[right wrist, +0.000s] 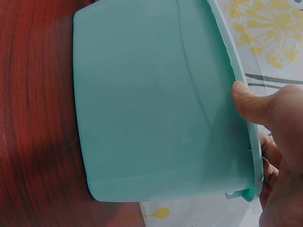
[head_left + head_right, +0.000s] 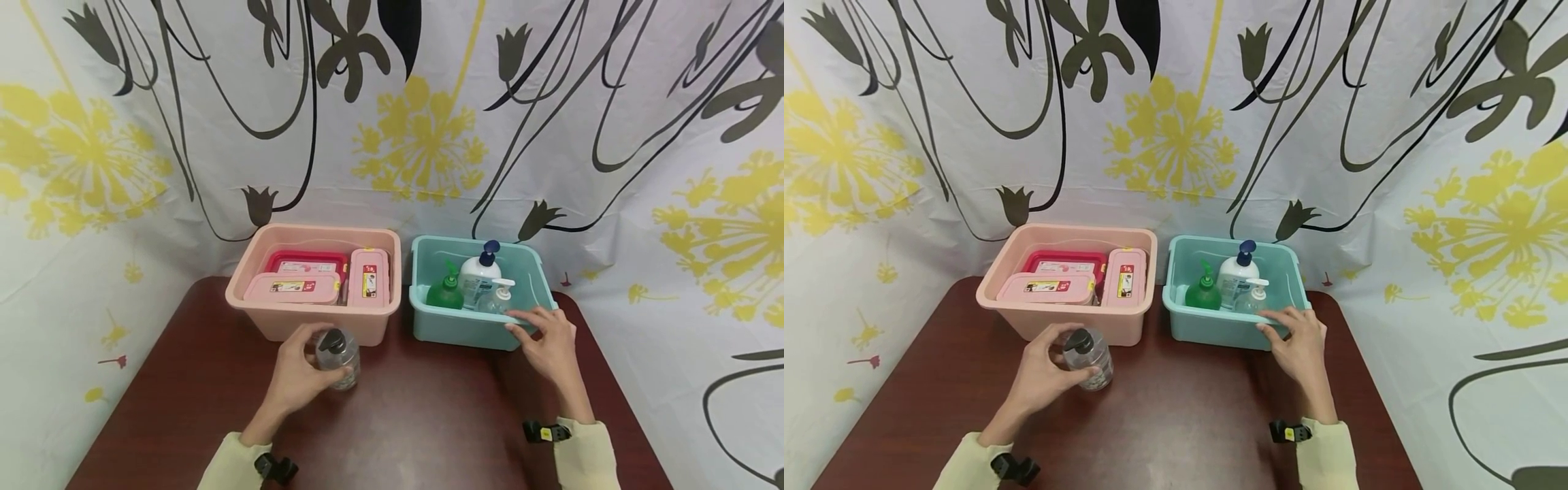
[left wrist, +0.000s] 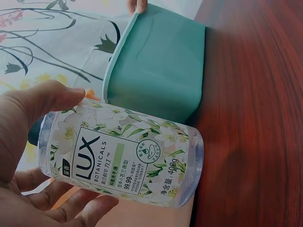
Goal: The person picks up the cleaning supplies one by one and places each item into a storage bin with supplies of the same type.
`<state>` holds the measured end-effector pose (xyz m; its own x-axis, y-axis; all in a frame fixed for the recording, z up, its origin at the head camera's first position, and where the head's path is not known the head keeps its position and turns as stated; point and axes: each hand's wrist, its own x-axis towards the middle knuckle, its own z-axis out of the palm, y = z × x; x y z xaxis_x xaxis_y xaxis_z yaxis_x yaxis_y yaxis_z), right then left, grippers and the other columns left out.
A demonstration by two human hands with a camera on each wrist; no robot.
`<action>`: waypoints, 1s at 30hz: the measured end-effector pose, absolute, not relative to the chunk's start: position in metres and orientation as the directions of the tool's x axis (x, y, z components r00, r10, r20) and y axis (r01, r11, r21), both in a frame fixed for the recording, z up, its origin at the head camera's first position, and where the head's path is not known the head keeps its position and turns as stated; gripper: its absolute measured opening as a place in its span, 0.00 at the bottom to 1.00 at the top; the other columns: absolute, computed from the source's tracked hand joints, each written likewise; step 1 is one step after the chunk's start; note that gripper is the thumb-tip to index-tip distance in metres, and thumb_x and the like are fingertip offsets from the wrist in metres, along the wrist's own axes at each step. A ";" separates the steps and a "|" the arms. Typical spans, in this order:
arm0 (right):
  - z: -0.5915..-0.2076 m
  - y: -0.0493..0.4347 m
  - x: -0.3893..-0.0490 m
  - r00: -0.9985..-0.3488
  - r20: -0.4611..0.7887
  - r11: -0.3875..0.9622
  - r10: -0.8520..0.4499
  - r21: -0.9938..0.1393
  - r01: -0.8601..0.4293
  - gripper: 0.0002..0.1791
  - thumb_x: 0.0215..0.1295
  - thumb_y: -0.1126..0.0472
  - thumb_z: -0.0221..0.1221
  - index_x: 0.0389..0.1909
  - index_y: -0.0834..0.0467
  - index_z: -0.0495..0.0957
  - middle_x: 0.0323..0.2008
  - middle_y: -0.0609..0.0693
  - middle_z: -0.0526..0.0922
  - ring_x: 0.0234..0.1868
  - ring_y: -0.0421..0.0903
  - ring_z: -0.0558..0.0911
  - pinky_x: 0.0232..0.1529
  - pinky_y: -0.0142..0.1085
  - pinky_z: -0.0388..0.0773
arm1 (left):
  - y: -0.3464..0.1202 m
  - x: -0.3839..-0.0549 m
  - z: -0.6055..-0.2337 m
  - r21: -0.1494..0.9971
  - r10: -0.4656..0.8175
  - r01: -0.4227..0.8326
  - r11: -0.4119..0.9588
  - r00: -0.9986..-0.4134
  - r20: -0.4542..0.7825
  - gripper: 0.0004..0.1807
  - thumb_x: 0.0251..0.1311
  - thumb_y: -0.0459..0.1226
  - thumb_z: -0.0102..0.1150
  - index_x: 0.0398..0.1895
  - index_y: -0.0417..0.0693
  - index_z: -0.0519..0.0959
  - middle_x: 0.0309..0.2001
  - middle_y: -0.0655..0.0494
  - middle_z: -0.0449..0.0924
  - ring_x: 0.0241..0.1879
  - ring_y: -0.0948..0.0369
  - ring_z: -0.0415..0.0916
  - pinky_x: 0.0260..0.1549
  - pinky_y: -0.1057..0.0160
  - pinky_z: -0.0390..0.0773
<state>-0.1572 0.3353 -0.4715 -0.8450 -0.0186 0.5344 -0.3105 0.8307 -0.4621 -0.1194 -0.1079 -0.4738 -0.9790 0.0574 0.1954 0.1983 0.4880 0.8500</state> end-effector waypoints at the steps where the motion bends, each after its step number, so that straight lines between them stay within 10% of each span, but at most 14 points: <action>1: -0.471 0.335 -0.157 -0.846 0.533 0.831 -0.018 -0.462 -0.309 0.14 0.57 0.66 0.73 0.46 0.56 0.89 0.31 0.52 0.83 0.40 0.42 0.64 0.49 0.59 0.56 | -0.106 -0.119 -0.473 0.853 0.061 0.198 0.484 -0.979 0.193 0.42 0.40 0.41 0.86 0.63 0.54 0.75 0.56 0.58 0.78 0.52 0.57 0.76 0.44 0.60 0.83; 30: -0.472 0.335 -0.156 -0.841 0.541 0.835 -0.017 -0.455 -0.309 0.14 0.57 0.65 0.73 0.45 0.55 0.89 0.32 0.53 0.83 0.40 0.45 0.66 0.49 0.58 0.57 | -0.070 -0.126 -0.445 0.832 0.198 0.375 0.409 -0.926 0.321 0.42 0.40 0.41 0.86 0.63 0.58 0.75 0.55 0.65 0.79 0.52 0.61 0.76 0.46 0.62 0.83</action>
<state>-0.1564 0.3353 -0.4719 -0.8411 -0.0167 0.5407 -0.3093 0.8348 -0.4554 -0.1258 -0.0698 -0.4445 -0.9263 0.1978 0.3206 0.3752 0.4091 0.8318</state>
